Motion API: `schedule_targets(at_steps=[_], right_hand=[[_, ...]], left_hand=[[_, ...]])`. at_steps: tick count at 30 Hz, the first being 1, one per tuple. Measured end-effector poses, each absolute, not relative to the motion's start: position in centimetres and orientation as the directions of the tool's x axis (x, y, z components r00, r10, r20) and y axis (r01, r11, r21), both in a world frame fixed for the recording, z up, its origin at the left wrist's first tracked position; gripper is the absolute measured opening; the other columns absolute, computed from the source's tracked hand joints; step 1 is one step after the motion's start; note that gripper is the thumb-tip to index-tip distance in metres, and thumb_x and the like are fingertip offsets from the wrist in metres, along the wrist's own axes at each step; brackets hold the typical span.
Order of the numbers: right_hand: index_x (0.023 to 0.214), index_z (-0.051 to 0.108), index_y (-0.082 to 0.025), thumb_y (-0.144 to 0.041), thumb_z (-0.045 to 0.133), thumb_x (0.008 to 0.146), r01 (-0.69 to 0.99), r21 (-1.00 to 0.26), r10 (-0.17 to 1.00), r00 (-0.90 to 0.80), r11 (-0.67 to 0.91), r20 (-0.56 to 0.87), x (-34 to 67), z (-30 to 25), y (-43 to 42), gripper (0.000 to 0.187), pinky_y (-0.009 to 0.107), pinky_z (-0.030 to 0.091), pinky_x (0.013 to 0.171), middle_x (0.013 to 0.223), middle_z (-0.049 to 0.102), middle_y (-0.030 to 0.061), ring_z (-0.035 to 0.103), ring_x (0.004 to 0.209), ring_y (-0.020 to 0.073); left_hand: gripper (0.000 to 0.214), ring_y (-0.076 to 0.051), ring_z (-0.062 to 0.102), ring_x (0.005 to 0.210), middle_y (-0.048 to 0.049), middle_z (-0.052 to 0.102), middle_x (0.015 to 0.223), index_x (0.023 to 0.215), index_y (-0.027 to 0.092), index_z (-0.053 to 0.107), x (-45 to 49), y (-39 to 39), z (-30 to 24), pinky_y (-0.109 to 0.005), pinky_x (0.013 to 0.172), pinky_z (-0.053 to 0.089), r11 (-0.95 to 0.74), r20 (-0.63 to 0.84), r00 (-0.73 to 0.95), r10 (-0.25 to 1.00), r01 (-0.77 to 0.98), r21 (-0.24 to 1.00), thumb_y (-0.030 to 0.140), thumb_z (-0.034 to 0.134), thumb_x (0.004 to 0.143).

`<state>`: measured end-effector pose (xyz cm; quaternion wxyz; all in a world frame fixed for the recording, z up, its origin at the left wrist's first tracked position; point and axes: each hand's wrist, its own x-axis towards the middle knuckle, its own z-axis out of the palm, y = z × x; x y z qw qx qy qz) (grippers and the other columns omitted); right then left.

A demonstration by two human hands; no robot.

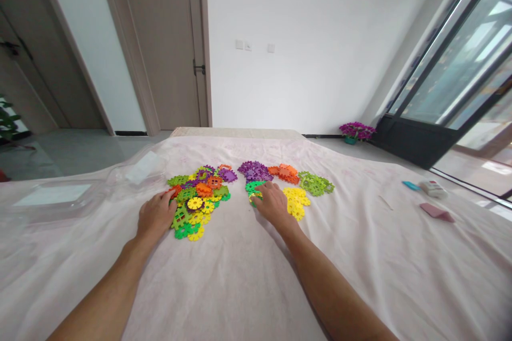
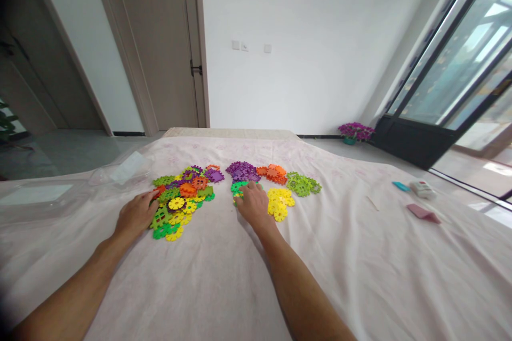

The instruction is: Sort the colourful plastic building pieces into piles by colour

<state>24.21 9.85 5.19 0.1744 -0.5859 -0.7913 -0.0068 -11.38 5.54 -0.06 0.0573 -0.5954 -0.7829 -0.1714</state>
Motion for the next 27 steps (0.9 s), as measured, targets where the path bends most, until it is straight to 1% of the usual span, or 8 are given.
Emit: schedule_targets(at_steps=[4,7,10,14,19,22,24,27], right_hand=[[0.110,0.072,-0.023,-0.039,0.066,0.087,0.928,-0.188,0.934,-0.281,0.323,0.219,23.9,5.0,9.7,0.028,0.033,0.043,0.083,0.110,0.063,0.0090,0.056,0.107,0.0265],[0.110,0.071,-0.022,-0.032,0.066,0.086,0.916,-0.222,0.929,-0.281,0.335,0.241,23.8,4.8,9.7,0.026,0.032,0.043,0.084,0.111,0.063,0.0086,0.057,0.107,0.0252],[0.118,0.068,-0.020,-0.026,0.066,0.085,0.891,-0.275,0.920,-0.292,0.361,0.261,23.8,4.7,9.7,0.033,0.031,0.044,0.089,0.116,0.063,0.0090,0.058,0.108,0.0236],[0.125,0.065,-0.020,-0.017,0.063,0.083,0.860,-0.372,0.926,-0.256,0.349,0.276,23.9,4.8,10.0,0.042,0.030,0.045,0.089,0.121,0.062,0.0098,0.060,0.107,0.0214],[0.105,0.074,-0.019,-0.016,0.064,0.079,0.762,-0.558,0.942,-0.224,0.328,0.248,23.7,4.4,11.1,0.028,0.027,0.047,0.077,0.089,0.071,0.0019,0.065,0.085,0.0184],[0.109,0.073,-0.019,-0.017,0.063,0.081,0.692,-0.661,0.955,-0.171,0.292,0.244,23.7,4.2,11.6,0.030,0.025,0.048,0.074,0.092,0.074,0.0015,0.066,0.082,0.0174],[0.112,0.072,-0.020,-0.015,0.062,0.082,0.704,-0.651,0.954,-0.139,0.284,0.265,24.0,4.4,11.6,0.032,0.025,0.049,0.078,0.102,0.074,0.0027,0.067,0.087,0.0170],[0.111,0.072,-0.021,-0.018,0.063,0.084,0.808,-0.529,0.952,-0.123,0.261,0.282,24.7,5.2,11.2,0.028,0.027,0.046,0.084,0.110,0.072,0.0051,0.065,0.098,0.0185]], left_hand=[[0.050,-0.026,0.056,0.127,-0.0114,0.062,0.137,0.138,0.020,0.059,-11.3,5.5,0.0,-0.040,0.108,0.040,0.240,0.288,-0.292,0.912,0.950,0.201,0.031,0.032,0.097],[0.050,-0.025,0.055,0.128,-0.0109,0.062,0.138,0.139,0.020,0.058,-11.3,5.4,0.1,-0.039,0.109,0.039,0.242,0.281,-0.292,0.914,0.950,0.198,0.031,0.031,0.097],[0.050,-0.025,0.056,0.127,-0.0109,0.063,0.137,0.138,0.020,0.058,-11.1,5.4,0.3,-0.039,0.108,0.040,0.241,0.280,-0.288,0.916,0.952,0.190,0.031,0.031,0.097],[0.049,-0.025,0.057,0.126,-0.0109,0.063,0.136,0.138,0.020,0.059,-11.0,5.2,0.6,-0.039,0.107,0.041,0.239,0.289,-0.287,0.913,0.952,0.191,0.030,0.032,0.097],[0.049,-0.025,0.057,0.125,-0.0108,0.064,0.135,0.137,0.021,0.059,-10.9,5.2,0.5,-0.039,0.107,0.041,0.239,0.294,-0.288,0.911,0.952,0.191,0.031,0.032,0.098],[0.049,-0.025,0.057,0.125,-0.0104,0.064,0.136,0.138,0.022,0.059,-11.0,5.2,0.5,-0.038,0.107,0.041,0.243,0.298,-0.291,0.909,0.951,0.189,0.032,0.033,0.097],[0.049,-0.025,0.057,0.125,-0.0102,0.064,0.136,0.138,0.022,0.059,-11.0,5.3,0.4,-0.038,0.107,0.041,0.244,0.297,-0.294,0.909,0.950,0.194,0.031,0.034,0.097],[0.050,-0.025,0.057,0.126,-0.0104,0.063,0.137,0.138,0.021,0.059,-11.1,5.3,0.3,-0.038,0.108,0.040,0.240,0.291,-0.292,0.911,0.950,0.200,0.031,0.033,0.097]])
